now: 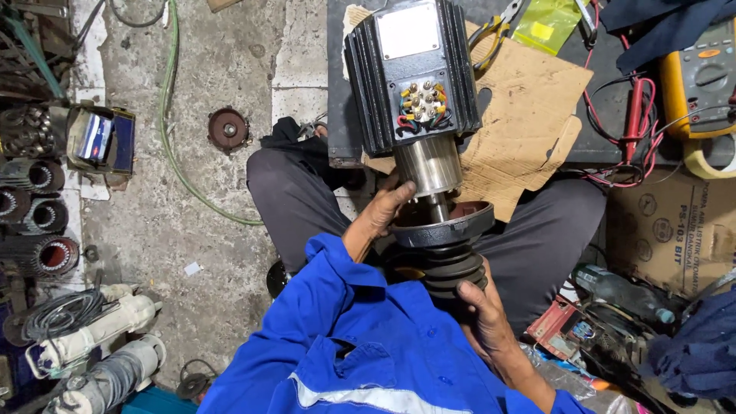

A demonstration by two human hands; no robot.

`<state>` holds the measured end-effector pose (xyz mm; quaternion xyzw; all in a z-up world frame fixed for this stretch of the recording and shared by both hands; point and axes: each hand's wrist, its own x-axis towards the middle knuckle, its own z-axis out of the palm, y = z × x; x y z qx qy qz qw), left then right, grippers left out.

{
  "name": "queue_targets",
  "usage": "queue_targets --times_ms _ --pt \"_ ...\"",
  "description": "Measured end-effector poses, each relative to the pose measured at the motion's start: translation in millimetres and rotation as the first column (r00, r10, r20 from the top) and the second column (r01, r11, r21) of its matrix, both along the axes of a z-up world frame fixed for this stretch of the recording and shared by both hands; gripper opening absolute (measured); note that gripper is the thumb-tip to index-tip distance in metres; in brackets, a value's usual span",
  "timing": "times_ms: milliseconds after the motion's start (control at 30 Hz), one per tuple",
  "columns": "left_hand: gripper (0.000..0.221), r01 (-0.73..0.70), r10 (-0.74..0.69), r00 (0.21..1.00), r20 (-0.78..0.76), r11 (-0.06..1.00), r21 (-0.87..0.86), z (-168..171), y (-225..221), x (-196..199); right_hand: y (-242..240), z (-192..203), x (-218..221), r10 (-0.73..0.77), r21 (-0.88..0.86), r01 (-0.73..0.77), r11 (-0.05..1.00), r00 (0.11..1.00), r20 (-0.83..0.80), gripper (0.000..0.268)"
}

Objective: The person is cleaning and inspecting an electric motor, using a cloth to wipe the rotor and a multimeter to test electrical connections.

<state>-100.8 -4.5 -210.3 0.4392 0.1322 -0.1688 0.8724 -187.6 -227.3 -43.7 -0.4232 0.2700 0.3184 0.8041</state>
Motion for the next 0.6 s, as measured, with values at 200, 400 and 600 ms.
queue_targets --times_ms 200,400,600 --pt "0.102 0.019 -0.016 0.999 -0.048 0.999 0.05 55 0 9 4 5 4 0.013 -0.011 -0.014 1.0 0.999 -0.034 0.079" --pt "0.111 0.025 -0.018 0.996 -0.092 0.996 0.081 66 4 16 1 -8 5 0.021 0.013 -0.021 1.0 1.0 0.022 0.07" --pt "0.119 0.023 -0.004 0.986 -0.165 0.993 0.114 91 8 24 4 -14 9 -0.021 0.101 0.022 0.995 1.0 -0.008 0.071"
